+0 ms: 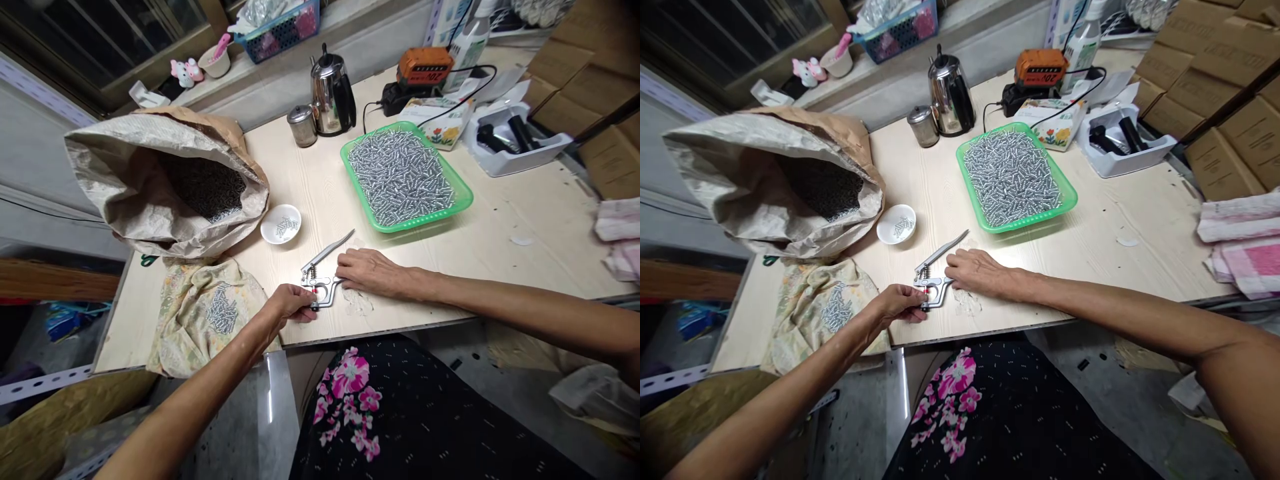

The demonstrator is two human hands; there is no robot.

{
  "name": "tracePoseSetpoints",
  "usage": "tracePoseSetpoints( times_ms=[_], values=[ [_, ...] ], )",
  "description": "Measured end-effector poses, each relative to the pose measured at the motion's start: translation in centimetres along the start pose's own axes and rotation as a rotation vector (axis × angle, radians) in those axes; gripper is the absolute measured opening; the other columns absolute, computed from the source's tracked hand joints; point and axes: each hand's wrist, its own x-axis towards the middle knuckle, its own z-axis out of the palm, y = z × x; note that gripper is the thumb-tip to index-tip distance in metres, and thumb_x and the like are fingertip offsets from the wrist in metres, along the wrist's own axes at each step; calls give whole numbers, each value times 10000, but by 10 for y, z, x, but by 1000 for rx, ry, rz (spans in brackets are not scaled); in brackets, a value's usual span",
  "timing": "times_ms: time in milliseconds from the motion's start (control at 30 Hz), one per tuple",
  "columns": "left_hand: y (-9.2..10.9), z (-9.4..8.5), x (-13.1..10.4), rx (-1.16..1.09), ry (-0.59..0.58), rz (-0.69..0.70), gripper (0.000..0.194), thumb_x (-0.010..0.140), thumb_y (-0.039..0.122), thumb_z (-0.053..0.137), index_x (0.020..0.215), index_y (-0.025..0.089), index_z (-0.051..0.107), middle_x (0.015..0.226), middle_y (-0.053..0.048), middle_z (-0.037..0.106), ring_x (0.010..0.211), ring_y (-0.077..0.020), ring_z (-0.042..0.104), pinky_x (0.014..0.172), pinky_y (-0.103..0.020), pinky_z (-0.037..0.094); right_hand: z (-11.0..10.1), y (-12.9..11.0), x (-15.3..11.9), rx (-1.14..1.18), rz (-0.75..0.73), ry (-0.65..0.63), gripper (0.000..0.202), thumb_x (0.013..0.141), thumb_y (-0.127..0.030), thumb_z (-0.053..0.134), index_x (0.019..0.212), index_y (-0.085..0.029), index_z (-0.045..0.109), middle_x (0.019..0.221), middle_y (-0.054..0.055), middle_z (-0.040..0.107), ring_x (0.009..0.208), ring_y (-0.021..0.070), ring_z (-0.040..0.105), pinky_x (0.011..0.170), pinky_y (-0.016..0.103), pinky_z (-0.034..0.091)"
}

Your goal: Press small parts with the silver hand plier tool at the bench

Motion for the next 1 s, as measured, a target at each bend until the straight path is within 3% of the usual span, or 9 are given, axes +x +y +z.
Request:
tracePoseSetpoints(
  times_ms=[100, 200, 333, 600, 667, 733, 800, 900, 1000],
  values=[
    [0, 0, 0, 6, -1, -1, 203, 712, 252, 802, 773, 106, 674, 502, -52, 667, 462, -143, 640, 525, -229, 524, -1, 9, 2, -11, 86, 98, 639, 798, -512, 723, 1279, -154, 502, 1389, 187, 462, 1218, 333, 427, 940, 466, 385],
    [-1, 0, 0, 19, -8, -2, 206, 722, 270, 796, 756, 110, 671, 506, -57, 671, 455, -138, 633, 523, -226, 521, 0, 20, 7, -19, 169, 76, 921, 679, -634, 767, 1361, -122, 420, 1410, 223, 439, 1299, 388, 352, 1046, 560, 297],
    [-1, 1, 0, 19, 2, 1, 155, 751, 237, 763, 756, 112, 671, 501, -58, 668, 456, -138, 630, 526, -231, 523, -2, 24, 12, -30, 155, 13, 883, 670, -642, 760, 1308, -110, 463, 1242, 187, 558, 1147, 359, 473, 1018, 538, 326],
    [-3, 1, -3, 78, 20, 15, 218, 730, 308, 777, 726, 117, 672, 512, -48, 654, 485, -148, 624, 578, -275, 530, -16, 6, 7, 13, 194, -43, 430, 773, -407, 759, 1040, -126, 571, 1041, 127, 595, 946, 267, 508, 777, 360, 425],
    [-4, 5, -10, 255, 158, 155, 218, 769, 328, 732, 710, 127, 672, 594, -63, 670, 566, -175, 647, 621, -306, 533, -18, 3, 5, 37, 195, -39, 366, 792, -369, 750, 1007, -132, 572, 1032, 122, 590, 936, 255, 504, 764, 347, 419],
    [-4, 14, -17, 512, 381, 427, 199, 805, 334, 689, 771, 138, 687, 793, -96, 697, 748, -223, 673, 710, -350, 536, -18, 1, 3, 56, 193, -25, 333, 804, -341, 745, 995, -132, 570, 1025, 117, 586, 935, 249, 499, 761, 341, 413],
    [-1, 24, -20, 740, 523, 740, 215, 813, 317, 684, 956, 157, 686, 1069, -120, 667, 1003, -270, 630, 845, -401, 520, -18, -2, 3, 63, 190, -20, 313, 811, -315, 740, 992, -125, 570, 1020, 115, 584, 939, 246, 497, 769, 341, 410],
    [10, 36, -11, 951, 481, 1040, 479, 797, 274, 705, 1238, 158, 560, 1348, -154, 530, 1258, -313, 474, 1011, -479, 444, -16, -5, 5, 56, 209, -24, 323, 813, -288, 739, 1020, -106, 571, 1019, 122, 585, 953, 247, 503, 799, 351, 413],
    [21, 39, 4, 1074, 358, 1075, 580, 815, 254, 677, 1340, 152, 451, 1352, -158, 526, 1242, -310, 480, 1018, -485, 434, -15, -4, 3, 75, 216, -2, 431, 798, -320, 754, 1115, -109, 552, 1054, 130, 588, 981, 257, 512, 815, 369, 425]
  ],
)
